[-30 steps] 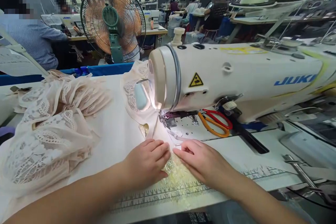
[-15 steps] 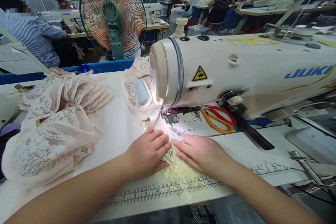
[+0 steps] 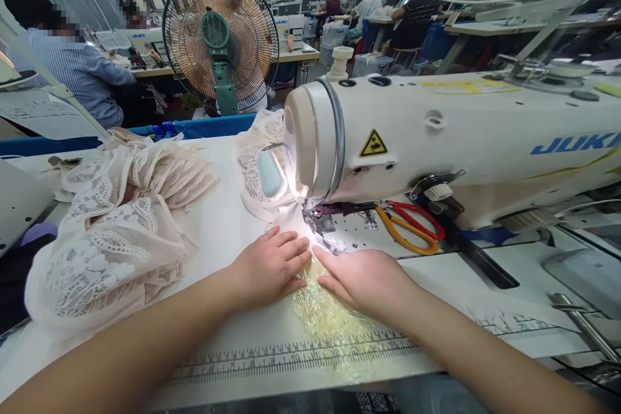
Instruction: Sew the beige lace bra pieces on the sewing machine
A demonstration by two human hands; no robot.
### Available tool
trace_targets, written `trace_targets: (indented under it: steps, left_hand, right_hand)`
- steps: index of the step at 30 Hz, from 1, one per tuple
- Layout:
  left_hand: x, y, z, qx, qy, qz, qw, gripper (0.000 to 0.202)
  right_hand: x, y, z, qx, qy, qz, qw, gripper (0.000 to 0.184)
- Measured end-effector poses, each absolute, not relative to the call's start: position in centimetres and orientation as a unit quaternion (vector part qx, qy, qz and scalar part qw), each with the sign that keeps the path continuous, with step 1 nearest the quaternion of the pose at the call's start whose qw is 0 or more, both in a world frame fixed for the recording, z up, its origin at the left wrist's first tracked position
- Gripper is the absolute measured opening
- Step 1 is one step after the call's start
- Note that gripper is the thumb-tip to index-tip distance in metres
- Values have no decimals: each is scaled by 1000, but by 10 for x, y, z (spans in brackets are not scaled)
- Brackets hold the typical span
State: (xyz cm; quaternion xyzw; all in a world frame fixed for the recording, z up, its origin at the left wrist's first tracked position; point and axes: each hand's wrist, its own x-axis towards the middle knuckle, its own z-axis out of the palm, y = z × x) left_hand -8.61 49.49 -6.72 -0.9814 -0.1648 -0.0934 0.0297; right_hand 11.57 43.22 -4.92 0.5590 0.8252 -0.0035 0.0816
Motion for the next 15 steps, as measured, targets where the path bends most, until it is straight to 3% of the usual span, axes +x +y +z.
trace_targets:
  steps: [15]
  left_hand:
    - [-87, 514, -66, -987, -143, -74, 23, 43]
  right_hand:
    - [108, 437, -42, 581, 802, -32, 135, 52]
